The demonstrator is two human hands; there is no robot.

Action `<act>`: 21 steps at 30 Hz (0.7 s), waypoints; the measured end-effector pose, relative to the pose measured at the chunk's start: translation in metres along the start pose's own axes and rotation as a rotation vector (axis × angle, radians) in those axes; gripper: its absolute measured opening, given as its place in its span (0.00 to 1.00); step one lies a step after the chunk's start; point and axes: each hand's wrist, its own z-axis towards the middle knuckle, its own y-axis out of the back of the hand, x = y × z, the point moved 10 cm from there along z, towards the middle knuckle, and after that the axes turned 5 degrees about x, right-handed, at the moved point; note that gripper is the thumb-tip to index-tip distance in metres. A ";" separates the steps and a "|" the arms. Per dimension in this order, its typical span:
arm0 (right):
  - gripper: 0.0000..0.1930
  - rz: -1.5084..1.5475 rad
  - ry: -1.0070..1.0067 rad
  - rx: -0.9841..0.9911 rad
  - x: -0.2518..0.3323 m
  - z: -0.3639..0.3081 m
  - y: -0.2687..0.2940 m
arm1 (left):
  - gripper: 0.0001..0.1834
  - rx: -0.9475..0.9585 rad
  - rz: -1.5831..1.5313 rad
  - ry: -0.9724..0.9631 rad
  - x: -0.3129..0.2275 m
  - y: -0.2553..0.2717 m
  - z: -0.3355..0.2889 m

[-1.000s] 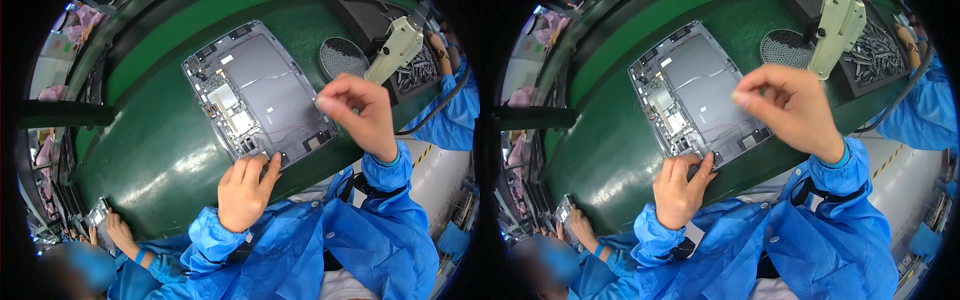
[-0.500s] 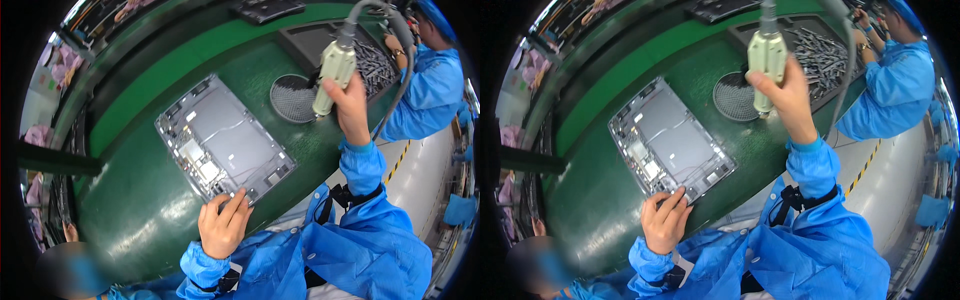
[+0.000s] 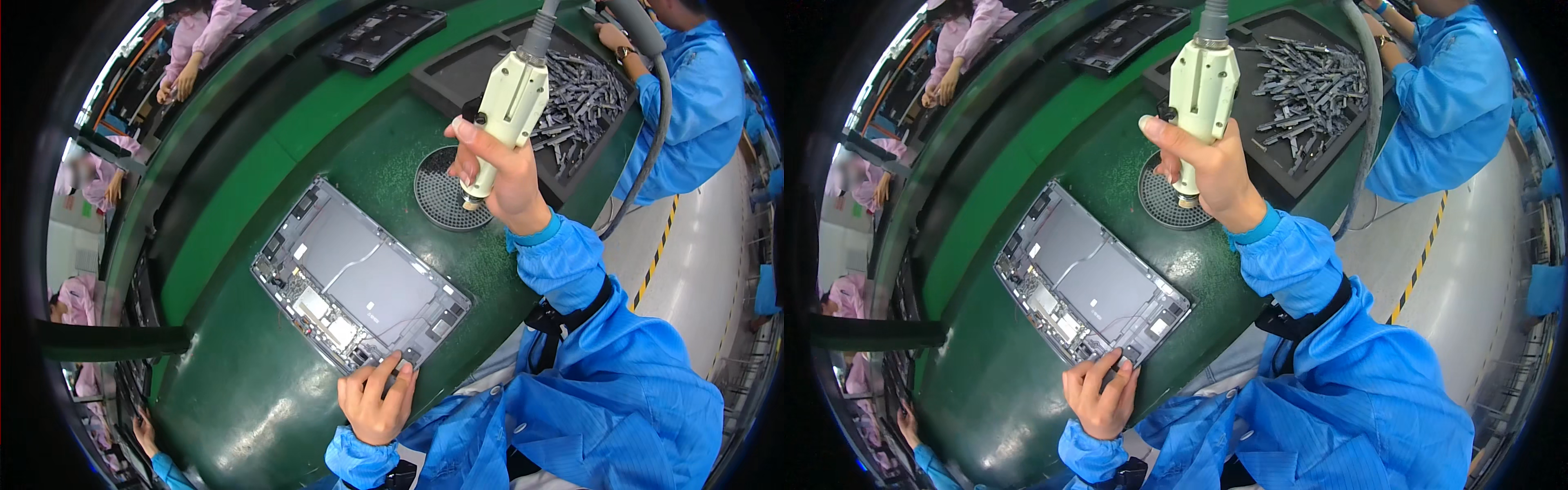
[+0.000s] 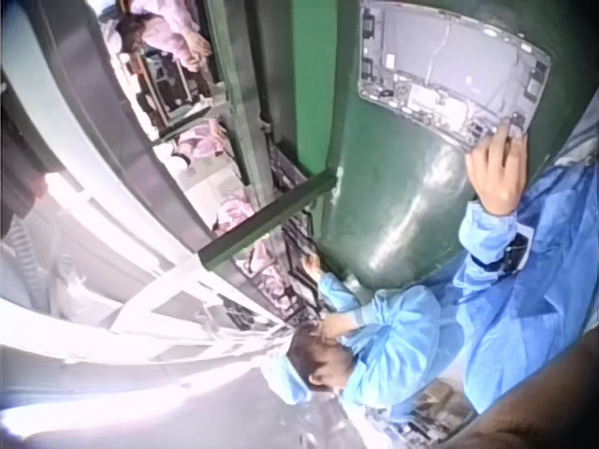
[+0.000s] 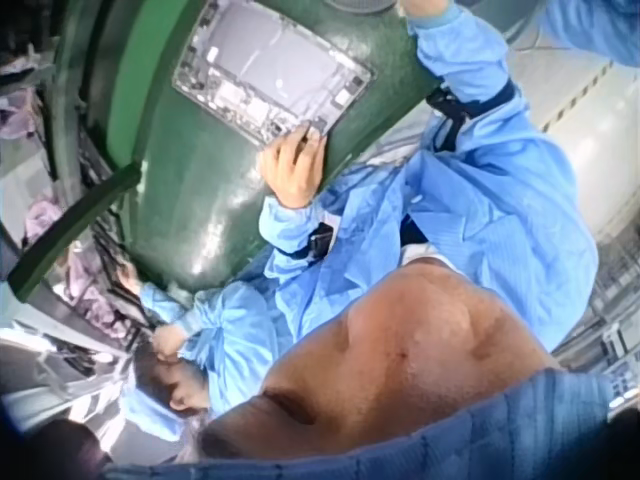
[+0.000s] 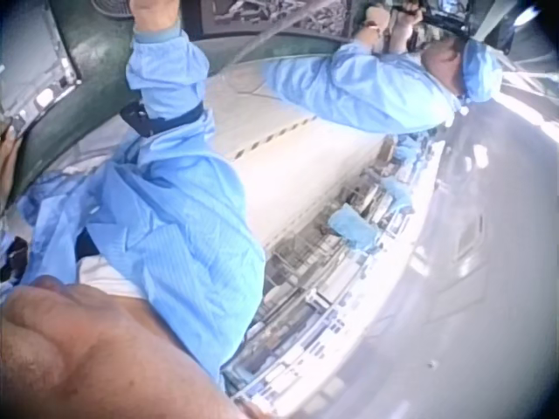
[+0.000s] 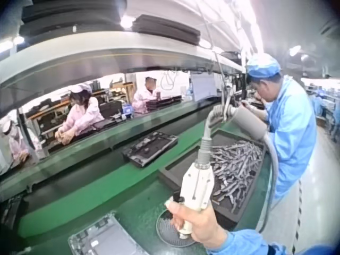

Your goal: Assembling internal components, wiring, and screws into tablet housings on an electronics production line.

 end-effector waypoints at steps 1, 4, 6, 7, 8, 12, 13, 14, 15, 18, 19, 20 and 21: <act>0.16 -0.013 0.015 0.016 0.000 -0.001 -0.003 | 0.14 0.009 0.000 0.002 0.001 -0.002 0.000; 0.15 -0.017 -0.012 0.043 -0.004 -0.002 -0.010 | 0.13 -0.015 -0.039 0.009 0.002 -0.001 -0.001; 0.15 -0.049 -0.014 0.054 -0.006 -0.003 -0.011 | 0.12 -0.012 -0.057 0.015 0.004 -0.001 -0.002; 0.15 -0.048 -0.009 0.059 -0.008 -0.003 -0.011 | 0.12 -0.008 -0.059 0.015 0.004 -0.001 -0.001; 0.15 -0.048 -0.013 0.056 -0.008 -0.002 -0.011 | 0.13 -0.008 -0.061 0.013 0.004 -0.002 0.000; 0.14 -0.014 0.019 0.018 -0.007 0.000 -0.010 | 0.13 -0.012 -0.039 0.014 0.004 -0.002 0.000; 0.13 -0.019 0.022 0.017 -0.007 0.001 -0.009 | 0.13 -0.011 -0.039 0.015 0.004 -0.002 0.000; 0.13 -0.018 0.022 0.017 -0.007 0.001 -0.008 | 0.13 -0.017 -0.032 0.008 0.003 -0.002 0.000; 0.13 -0.045 0.025 0.038 -0.008 0.000 -0.008 | 0.14 -0.023 -0.026 0.004 0.002 -0.001 0.000; 0.14 -0.086 0.029 0.066 -0.006 -0.002 -0.011 | 0.14 -0.013 0.008 -0.007 -0.001 -0.002 0.000; 0.13 -0.101 0.030 0.070 -0.004 -0.003 -0.013 | 0.14 -0.017 0.013 0.003 -0.001 -0.001 0.000; 0.13 -0.097 0.027 0.083 -0.004 -0.004 -0.015 | 0.15 -0.009 0.013 -0.007 -0.002 -0.002 0.000; 0.12 -0.127 0.027 0.059 -0.004 -0.005 -0.016 | 0.15 0.000 0.015 -0.002 -0.002 -0.001 -0.002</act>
